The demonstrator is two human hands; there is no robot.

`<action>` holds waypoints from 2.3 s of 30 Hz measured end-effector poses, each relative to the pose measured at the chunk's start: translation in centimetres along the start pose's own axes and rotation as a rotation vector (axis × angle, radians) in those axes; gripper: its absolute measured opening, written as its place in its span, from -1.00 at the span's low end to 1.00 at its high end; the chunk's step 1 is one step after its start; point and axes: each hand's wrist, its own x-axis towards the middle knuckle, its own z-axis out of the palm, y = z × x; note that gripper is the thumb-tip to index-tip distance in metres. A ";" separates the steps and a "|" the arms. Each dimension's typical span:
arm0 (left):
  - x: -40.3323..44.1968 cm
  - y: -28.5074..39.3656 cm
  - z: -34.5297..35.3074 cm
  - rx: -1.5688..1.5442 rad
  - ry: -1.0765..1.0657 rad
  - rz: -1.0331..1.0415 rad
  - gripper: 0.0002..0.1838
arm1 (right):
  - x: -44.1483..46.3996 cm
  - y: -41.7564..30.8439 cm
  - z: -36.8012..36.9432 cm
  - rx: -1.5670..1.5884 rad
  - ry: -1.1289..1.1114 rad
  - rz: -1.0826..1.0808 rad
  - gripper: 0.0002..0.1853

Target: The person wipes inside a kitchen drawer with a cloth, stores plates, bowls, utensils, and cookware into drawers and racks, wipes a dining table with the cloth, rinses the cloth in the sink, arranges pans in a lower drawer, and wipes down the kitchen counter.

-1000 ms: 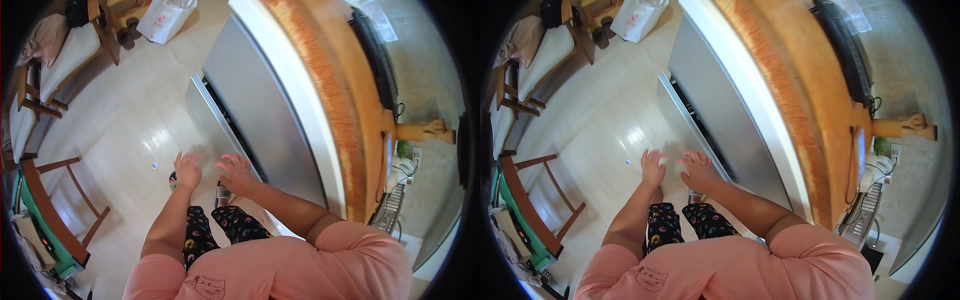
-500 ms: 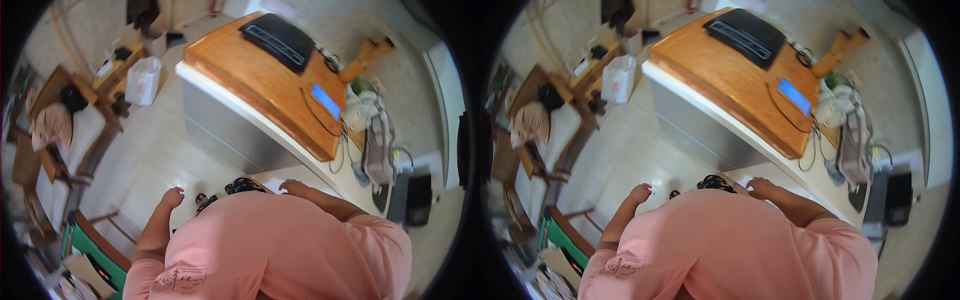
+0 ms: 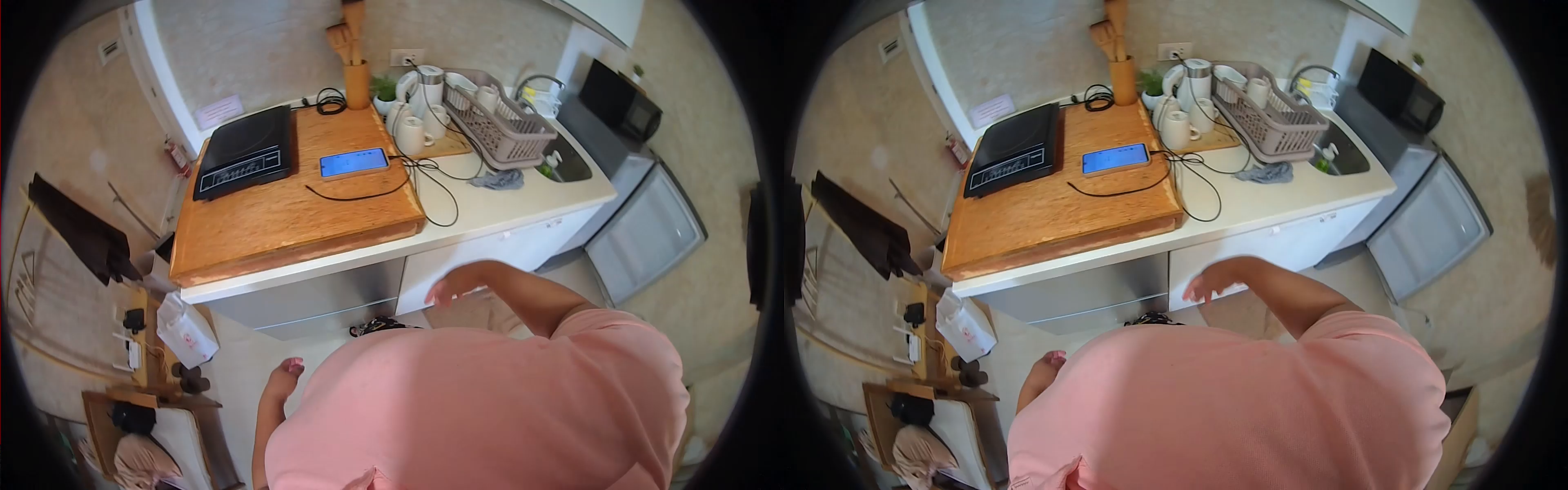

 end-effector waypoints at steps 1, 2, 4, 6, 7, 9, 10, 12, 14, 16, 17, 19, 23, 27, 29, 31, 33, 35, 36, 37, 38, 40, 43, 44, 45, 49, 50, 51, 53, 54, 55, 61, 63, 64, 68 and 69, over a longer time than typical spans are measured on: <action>0.3 1.7 -0.6 -0.014 0.016 0.026 -0.64 | -0.3 0.2 -1.2 0.050 0.074 -0.045 -0.52; 0.6 3.1 -1.1 -0.019 0.030 0.057 -0.65 | -1.4 0.6 -2.7 0.093 0.160 -0.132 -0.53; 2.5 3.8 -2.1 -0.075 -0.012 0.093 -0.65 | -3.5 1.8 -5.9 0.157 0.442 -0.165 -0.61; 2.3 6.8 -3.5 -0.139 -0.069 0.143 -0.67 | -3.1 5.7 -10.1 0.281 0.816 -0.151 -0.68; 2.2 7.7 -3.8 -0.132 -0.056 0.144 -0.67 | -2.2 9.3 -13.1 -0.195 1.045 -0.112 -0.59; 2.4 9.1 -4.6 -0.173 -0.121 0.190 -0.66 | -1.8 13.4 -16.3 -0.382 1.321 0.109 -0.58; 2.7 9.4 -4.7 -0.174 -0.109 0.190 -0.66 | -1.4 15.2 -17.7 -0.296 1.434 0.172 -0.59; 3.7 9.5 -4.7 -0.154 -0.122 0.198 -0.66 | 0.3 18.9 -19.5 -0.573 1.649 0.101 -0.62; 4.3 9.7 -4.7 -0.184 -0.150 0.164 -0.66 | 1.7 19.3 -19.3 -0.540 1.666 0.156 -0.70; 4.2 10.3 -4.2 -0.212 -0.194 0.121 -0.67 | 1.1 18.4 -19.0 -0.503 1.672 0.231 -0.78; 4.1 11.2 -4.3 -0.219 -0.210 0.117 -0.67 | 0.6 17.3 -19.0 -0.410 1.654 0.255 -0.83; 4.2 12.9 -4.8 -0.227 -0.219 0.105 -0.67 | 0.2 16.9 -19.7 -0.316 1.626 0.273 -0.88; 4.9 15.1 -6.0 -0.248 -0.198 0.205 -0.69 | -2.5 16.5 -20.7 -0.321 1.575 0.438 -0.92; 5.4 18.4 -7.3 -0.285 -0.151 0.252 -0.71 | -5.4 16.6 -22.2 -0.199 1.625 0.407 -0.83; 5.8 20.3 -7.6 -0.332 -0.163 0.257 -0.70 | -8.1 14.8 -23.4 0.114 1.593 0.028 -0.84; 6.2 22.4 -8.1 -0.367 -0.302 0.355 -0.68 | -10.1 8.9 -23.4 0.154 1.562 -0.090 -0.85; 6.7 24.6 -9.2 -0.344 -0.341 0.382 -0.66 | -11.0 0.9 -21.8 0.201 1.530 -0.196 -0.85; 6.8 27.2 -10.6 -0.189 -0.410 0.463 -0.58 | -9.9 -8.8 -19.2 0.712 1.266 -0.804 -0.85; 6.2 28.9 -11.4 -0.167 -0.391 0.505 -0.49 | -9.0 -11.8 -18.2 0.570 1.155 -0.853 -0.88; 6.0 30.2 -12.1 -0.141 -0.373 0.548 -0.40 | -7.8 -14.7 -17.2 0.433 1.043 -0.898 -0.90; 6.5 30.6 -12.2 -0.210 -0.297 0.697 -0.31 | -6.2 -18.1 -15.6 0.220 1.018 -0.846 -0.91; 7.6 31.2 -12.5 -0.269 -0.229 0.847 -0.22 | -2.9 -24.9 -12.7 -0.111 0.927 -0.795 -0.92; 9.0 30.6 -15.6 -0.396 -0.062 1.108 -0.33 | 2.0 -31.7 -9.7 -0.255 0.888 -0.801 -0.93; 8.9 29.9 -18.0 -0.361 -0.312 0.941 -0.44 | 3.3 -33.3 -8.9 -0.286 0.902 -0.805 -0.92; 9.1 29.0 -20.4 -0.318 -0.556 0.761 -0.54 | 4.2 -34.5 -8.3 -0.265 0.922 -0.790 -0.92; 10.6 24.1 -27.8 -0.345 -0.510 0.644 -0.74 | 6.1 -38.9 -7.1 -0.024 1.101 -0.581 -0.91; 10.8 23.6 -29.6 -0.343 -0.522 0.597 -0.75 | 6.6 -40.2 -6.7 0.013 1.129 -0.511 -0.89; 11.1 23.1 -31.1 -0.340 -0.533 0.552 -0.76 | 7.1 -41.4 -6.3 0.047 1.156 -0.442 -0.88; 13.0 21.7 -32.8 -0.424 -0.618 0.491 -0.69 | 8.5 -43.0 -5.3 0.135 1.149 -0.450 -0.86; 14.0 20.9 -33.1 -0.512 -0.682 0.420 -0.62 | 9.0 -43.7 -4.7 0.378 1.056 -0.691 -0.86; 14.8 20.1 -32.9 -0.515 -0.706 0.413 -0.62 | 9.5 -44.3 -4.1 0.623 0.943 -0.923 -0.85; 12.9 20.9 -33.8 -0.266 -0.534 1.155 -0.22 | 10.3 -49.6 -1.1 0.171 0.934 -0.675 -0.87; 12.2 21.2 -34.7 -0.277 -0.817 0.998 -0.25 | 10.1 -51.4 -0.1 0.017 0.900 -0.672 -0.90; 12.3 20.9 -35.0 -0.278 -0.823 1.001 -0.25 | 10.0 -51.5 0.1 0.087 0.921 -0.667 -0.89; 12.6 20.2 -35.3 -0.435 -0.885 0.702 -0.36 | 8.7 -52.8 -1.4 -0.159 1.186 -0.351 -0.86; 12.9 20.3 -35.0 -0.496 -0.798 0.697 -0.40 | 9.7 -52.4 -2.6 -0.153 1.194 -0.336 -0.86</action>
